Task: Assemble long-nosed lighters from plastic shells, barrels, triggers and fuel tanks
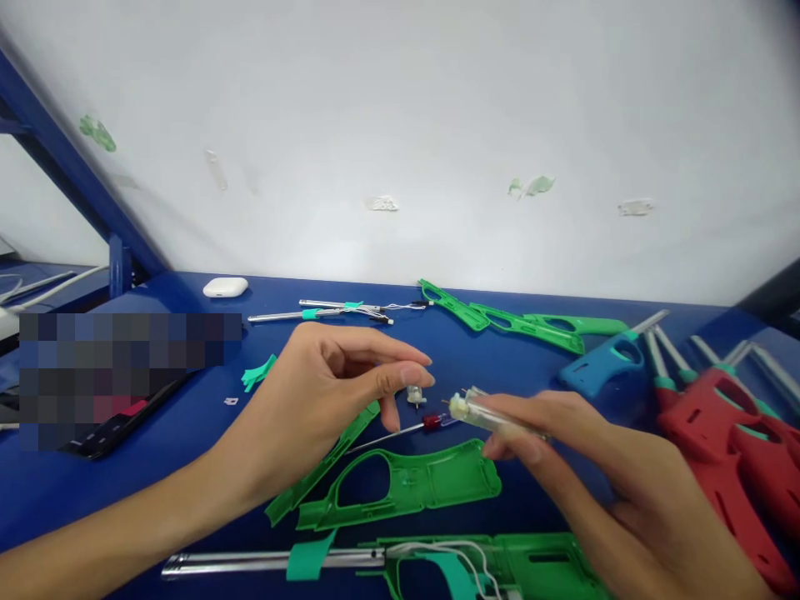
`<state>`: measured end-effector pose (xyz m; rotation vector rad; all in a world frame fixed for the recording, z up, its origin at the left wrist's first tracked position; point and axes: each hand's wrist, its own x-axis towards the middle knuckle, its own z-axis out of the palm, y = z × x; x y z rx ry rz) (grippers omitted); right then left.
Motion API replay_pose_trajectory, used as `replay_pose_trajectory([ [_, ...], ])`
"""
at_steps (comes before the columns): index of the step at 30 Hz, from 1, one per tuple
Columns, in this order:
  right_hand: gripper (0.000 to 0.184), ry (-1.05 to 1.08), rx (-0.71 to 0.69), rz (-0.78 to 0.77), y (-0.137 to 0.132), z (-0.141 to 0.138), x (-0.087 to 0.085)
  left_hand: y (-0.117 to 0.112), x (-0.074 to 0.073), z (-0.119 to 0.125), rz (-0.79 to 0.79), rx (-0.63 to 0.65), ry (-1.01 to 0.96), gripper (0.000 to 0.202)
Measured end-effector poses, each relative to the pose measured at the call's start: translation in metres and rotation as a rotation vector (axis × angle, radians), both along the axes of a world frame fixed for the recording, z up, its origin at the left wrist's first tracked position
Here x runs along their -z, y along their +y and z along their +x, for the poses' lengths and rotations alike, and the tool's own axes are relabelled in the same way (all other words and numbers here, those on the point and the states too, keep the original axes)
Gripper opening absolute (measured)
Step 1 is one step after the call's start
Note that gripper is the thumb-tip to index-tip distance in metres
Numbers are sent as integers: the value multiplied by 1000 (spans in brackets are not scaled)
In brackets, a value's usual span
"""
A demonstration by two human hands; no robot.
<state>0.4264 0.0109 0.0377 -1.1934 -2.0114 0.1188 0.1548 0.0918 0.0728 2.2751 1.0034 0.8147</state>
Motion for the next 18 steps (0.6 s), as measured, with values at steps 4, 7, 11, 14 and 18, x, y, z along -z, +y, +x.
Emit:
replay_pose_trajectory([
  [4, 26, 39, 64, -32, -6, 1, 13, -6, 5, -2, -247, 19, -224, 30],
  [7, 29, 13, 35, -52, -8, 6, 22, -10, 2, -1, -382, 27, -250, 26],
  [11, 28, -40, 17, 27, -8, 9, 28, -10, -5, 1, -640, 10, -303, 21],
  [14, 25, -53, -1, 57, -8, 8, 30, -10, -4, 2, -788, 14, -377, 12],
  [18, 23, -25, 22, 12, -8, 6, 30, -15, 0, 3, -886, 57, -454, 8],
])
